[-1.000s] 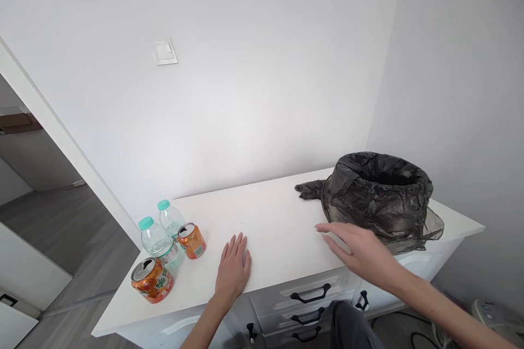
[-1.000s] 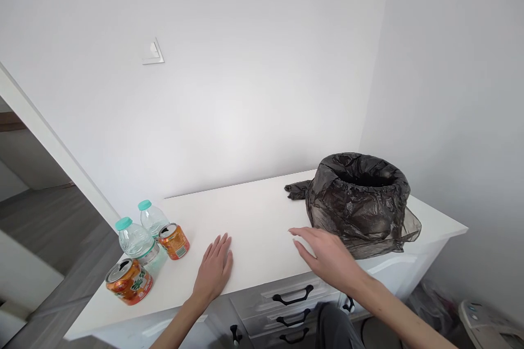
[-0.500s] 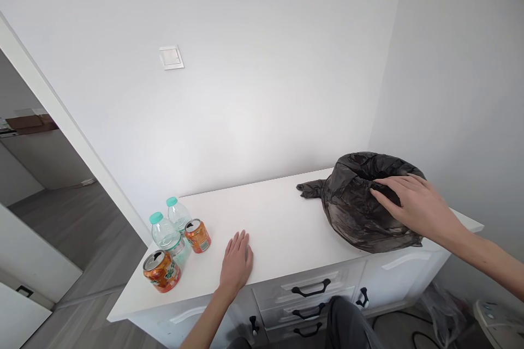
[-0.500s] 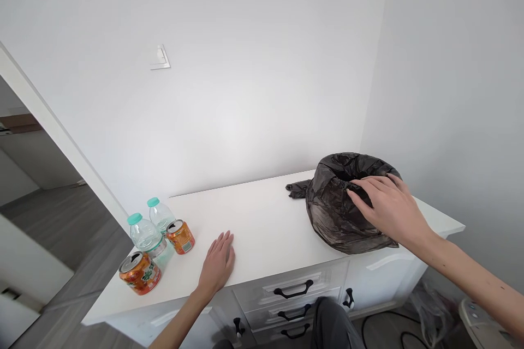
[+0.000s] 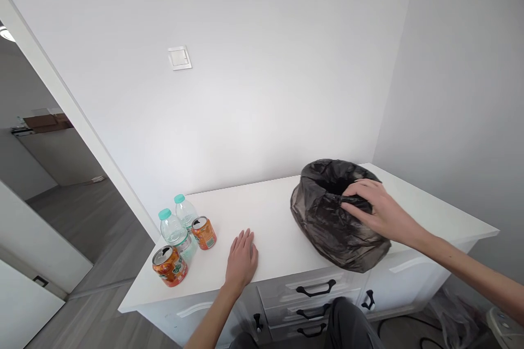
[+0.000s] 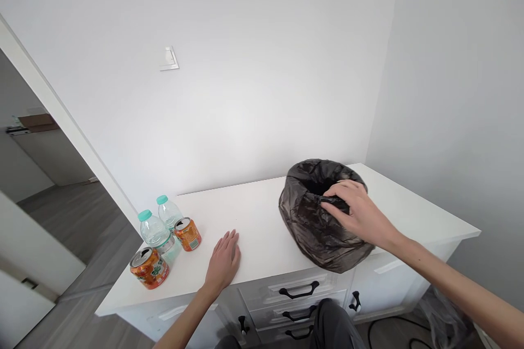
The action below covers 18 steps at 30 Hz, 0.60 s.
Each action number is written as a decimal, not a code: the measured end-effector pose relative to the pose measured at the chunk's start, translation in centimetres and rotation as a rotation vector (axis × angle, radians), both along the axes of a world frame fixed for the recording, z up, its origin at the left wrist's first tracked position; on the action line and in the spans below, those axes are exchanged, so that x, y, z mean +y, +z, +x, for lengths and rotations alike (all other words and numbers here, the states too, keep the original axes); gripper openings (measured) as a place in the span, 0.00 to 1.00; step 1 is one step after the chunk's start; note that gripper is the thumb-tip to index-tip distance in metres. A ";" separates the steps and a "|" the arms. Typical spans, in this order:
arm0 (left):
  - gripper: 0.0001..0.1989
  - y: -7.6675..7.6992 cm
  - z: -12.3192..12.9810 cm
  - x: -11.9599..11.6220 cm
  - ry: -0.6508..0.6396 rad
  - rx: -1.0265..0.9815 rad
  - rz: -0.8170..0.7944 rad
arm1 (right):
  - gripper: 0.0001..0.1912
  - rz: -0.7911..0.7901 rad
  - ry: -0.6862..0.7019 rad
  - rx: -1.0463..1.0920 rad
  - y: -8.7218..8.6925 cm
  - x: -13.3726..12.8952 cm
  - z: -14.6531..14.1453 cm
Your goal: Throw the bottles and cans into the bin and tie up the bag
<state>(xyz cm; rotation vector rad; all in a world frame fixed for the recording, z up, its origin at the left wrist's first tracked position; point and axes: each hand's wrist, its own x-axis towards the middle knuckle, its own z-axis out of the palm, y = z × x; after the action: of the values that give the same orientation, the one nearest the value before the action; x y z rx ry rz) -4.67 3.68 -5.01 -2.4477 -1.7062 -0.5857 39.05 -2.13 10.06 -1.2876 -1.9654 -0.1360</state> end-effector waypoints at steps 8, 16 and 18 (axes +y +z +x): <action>0.23 0.4 0.0 -0.2 -0.014 -0.018 -0.002 | 0.11 0.045 0.233 -0.006 1.8 2.5 -9.3; 0.23 1.1 -0.3 -0.5 -0.028 -0.008 -0.015 | 0.17 0.104 0.389 -0.037 3.9 3.6 -13.6; 0.23 1.2 -0.3 -0.5 -0.023 -0.011 -0.011 | 0.23 0.142 0.378 -0.017 3.8 2.8 -13.6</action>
<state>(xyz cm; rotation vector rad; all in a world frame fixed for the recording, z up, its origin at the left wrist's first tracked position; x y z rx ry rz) -4.97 3.14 -3.80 -2.4794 -1.6922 -0.5946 25.48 0.71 13.81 -0.8107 -2.1342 -0.0973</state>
